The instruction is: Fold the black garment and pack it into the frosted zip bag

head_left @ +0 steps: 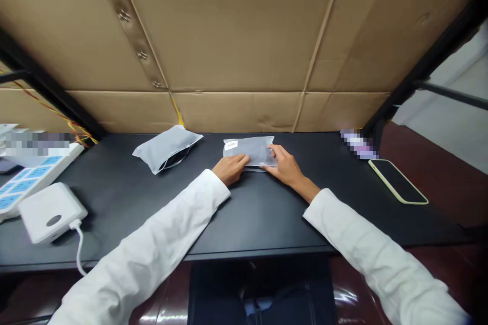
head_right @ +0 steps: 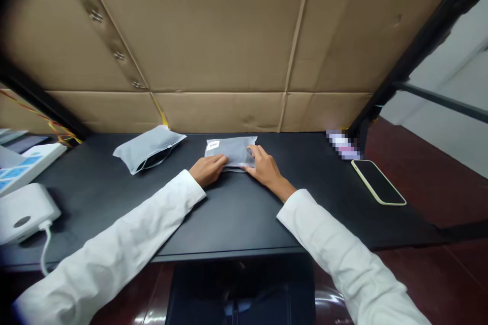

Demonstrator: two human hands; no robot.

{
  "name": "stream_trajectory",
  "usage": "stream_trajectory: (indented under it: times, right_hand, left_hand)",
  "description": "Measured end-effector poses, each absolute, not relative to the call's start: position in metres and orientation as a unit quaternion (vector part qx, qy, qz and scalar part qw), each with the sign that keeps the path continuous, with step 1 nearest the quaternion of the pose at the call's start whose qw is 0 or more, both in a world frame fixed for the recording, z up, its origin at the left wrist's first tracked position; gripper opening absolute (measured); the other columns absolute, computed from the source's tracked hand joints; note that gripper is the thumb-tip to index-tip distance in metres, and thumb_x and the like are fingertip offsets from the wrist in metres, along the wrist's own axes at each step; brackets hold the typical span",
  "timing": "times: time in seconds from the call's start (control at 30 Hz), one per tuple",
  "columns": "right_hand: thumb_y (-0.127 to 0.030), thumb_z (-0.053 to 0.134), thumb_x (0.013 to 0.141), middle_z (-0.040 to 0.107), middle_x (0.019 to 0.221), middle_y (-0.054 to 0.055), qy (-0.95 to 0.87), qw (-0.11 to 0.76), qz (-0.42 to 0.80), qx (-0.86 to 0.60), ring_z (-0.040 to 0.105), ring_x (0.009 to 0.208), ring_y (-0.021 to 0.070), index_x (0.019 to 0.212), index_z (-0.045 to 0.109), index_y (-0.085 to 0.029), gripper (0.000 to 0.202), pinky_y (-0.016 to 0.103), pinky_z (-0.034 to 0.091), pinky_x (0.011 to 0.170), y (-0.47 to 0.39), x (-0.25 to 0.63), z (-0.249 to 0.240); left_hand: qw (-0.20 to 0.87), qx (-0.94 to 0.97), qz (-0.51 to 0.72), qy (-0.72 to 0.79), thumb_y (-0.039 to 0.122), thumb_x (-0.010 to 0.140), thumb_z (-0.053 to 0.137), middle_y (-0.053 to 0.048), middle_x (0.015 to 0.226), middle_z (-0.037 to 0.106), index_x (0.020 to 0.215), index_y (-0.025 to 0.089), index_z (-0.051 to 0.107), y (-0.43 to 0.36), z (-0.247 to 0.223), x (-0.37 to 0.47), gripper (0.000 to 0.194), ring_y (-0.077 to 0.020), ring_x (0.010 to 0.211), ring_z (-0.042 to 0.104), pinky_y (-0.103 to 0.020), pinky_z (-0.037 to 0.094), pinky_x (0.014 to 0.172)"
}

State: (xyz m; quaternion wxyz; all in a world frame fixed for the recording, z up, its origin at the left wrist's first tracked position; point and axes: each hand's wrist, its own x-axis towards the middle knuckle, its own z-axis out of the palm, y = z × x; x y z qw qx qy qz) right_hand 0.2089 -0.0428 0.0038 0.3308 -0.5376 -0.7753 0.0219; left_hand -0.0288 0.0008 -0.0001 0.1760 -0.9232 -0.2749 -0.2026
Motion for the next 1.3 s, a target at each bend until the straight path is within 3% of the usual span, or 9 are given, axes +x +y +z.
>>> stream_trajectory:
  times: [0.13, 0.37, 0.5, 0.63, 0.73, 0.93, 1.07, 1.3]
  right_hand:
    - [-0.039, 0.074, 0.079, 0.059, 0.11, 0.009, -0.807, 0.338, 0.047, -0.482, 0.063, 0.083, 0.0199, 0.133, 0.051, -0.022, 0.061, 0.034, 0.053, 0.079, -0.045, 0.21, 0.006]
    - [-0.018, 0.067, 0.08, 0.065, 0.09, 0.005, -0.775, 0.301, 0.034, -0.555, 0.062, 0.075, 0.0196, 0.128, 0.055, -0.019, 0.05, 0.03, 0.051, 0.074, -0.046, 0.204, 0.006]
    - [-0.01, 0.059, 0.08, 0.067, 0.092, 0.007, -0.78, 0.28, 0.019, -0.559, 0.063, 0.075, 0.0201, 0.129, 0.055, -0.018, 0.05, 0.031, 0.051, 0.075, -0.045, 0.206, 0.005]
    - [-0.02, 0.06, 0.087, 0.065, 0.087, 0.005, -0.824, 0.331, 0.04, -0.458, 0.061, 0.074, 0.0172, 0.127, 0.059, -0.019, 0.04, 0.029, 0.052, 0.075, -0.045, 0.209, 0.002]
    - [-0.03, 0.065, 0.087, 0.063, 0.096, 0.006, -0.862, 0.339, 0.085, -0.366, 0.061, 0.075, 0.0151, 0.126, 0.061, -0.02, 0.04, 0.028, 0.054, 0.074, -0.048, 0.207, 0.002]
    - [-0.015, 0.054, 0.091, 0.065, 0.106, 0.009, -0.893, 0.323, 0.084, -0.301, 0.064, 0.093, 0.0185, 0.13, 0.06, -0.021, 0.04, 0.033, 0.055, 0.084, -0.052, 0.201, 0.003]
    - [-0.01, 0.048, 0.092, 0.069, 0.098, 0.008, -0.898, 0.331, 0.039, -0.287, 0.063, 0.09, 0.0184, 0.116, 0.068, -0.021, 0.033, 0.033, 0.055, 0.081, -0.049, 0.201, 0.004]
    - [-0.022, 0.054, 0.093, 0.07, 0.093, 0.006, -0.884, 0.352, 0.032, -0.306, 0.064, 0.083, 0.0166, 0.093, 0.074, -0.022, 0.02, 0.029, 0.053, 0.075, -0.048, 0.202, 0.0]
  left_hand:
    - [0.179, -0.93, -0.19, -0.26, 0.008, 0.088, 0.041, -0.004, 0.085, 0.063, 0.107, 0.018, 0.058, 0.007, 0.003, -0.037, 0.027, -0.0153, 0.068, 0.059, -0.025, 0.037, 0.054]
    - [0.158, -0.939, -0.193, -0.237, 0.008, 0.087, 0.038, -0.003, 0.077, 0.059, 0.09, 0.019, 0.057, 0.006, 0.003, -0.038, 0.023, -0.0158, 0.065, 0.054, -0.026, 0.037, 0.054]
    - [0.127, -0.945, -0.192, -0.231, 0.007, 0.088, 0.037, -0.002, 0.073, 0.057, 0.089, 0.019, 0.056, 0.001, 0.003, -0.033, 0.023, -0.0153, 0.064, 0.052, -0.026, 0.038, 0.057]
    - [0.149, -0.936, -0.237, -0.215, 0.015, 0.095, 0.039, -0.005, 0.08, 0.059, 0.086, 0.018, 0.056, -0.002, 0.005, -0.028, 0.019, -0.0159, 0.072, 0.054, -0.026, 0.04, 0.062]
    - [0.168, -0.938, -0.245, -0.178, 0.016, 0.097, 0.038, -0.007, 0.089, 0.061, 0.091, 0.017, 0.057, -0.003, 0.006, -0.026, 0.02, -0.0168, 0.078, 0.055, -0.027, 0.043, 0.067]
    - [0.174, -0.935, -0.239, -0.197, 0.007, 0.091, 0.034, -0.005, 0.074, 0.056, 0.087, 0.016, 0.056, -0.002, 0.003, -0.026, 0.024, -0.0174, 0.068, 0.051, -0.028, 0.04, 0.06]
    - [0.175, -0.94, -0.215, -0.198, 0.005, 0.087, 0.037, -0.005, 0.075, 0.058, 0.086, 0.017, 0.056, 0.0, 0.005, -0.027, 0.023, -0.0172, 0.069, 0.052, -0.028, 0.039, 0.06]
    - [0.097, -0.96, -0.211, -0.157, 0.015, 0.093, 0.039, -0.007, 0.083, 0.061, 0.088, 0.017, 0.057, -0.01, 0.014, -0.025, 0.019, -0.0182, 0.079, 0.055, -0.028, 0.043, 0.066]
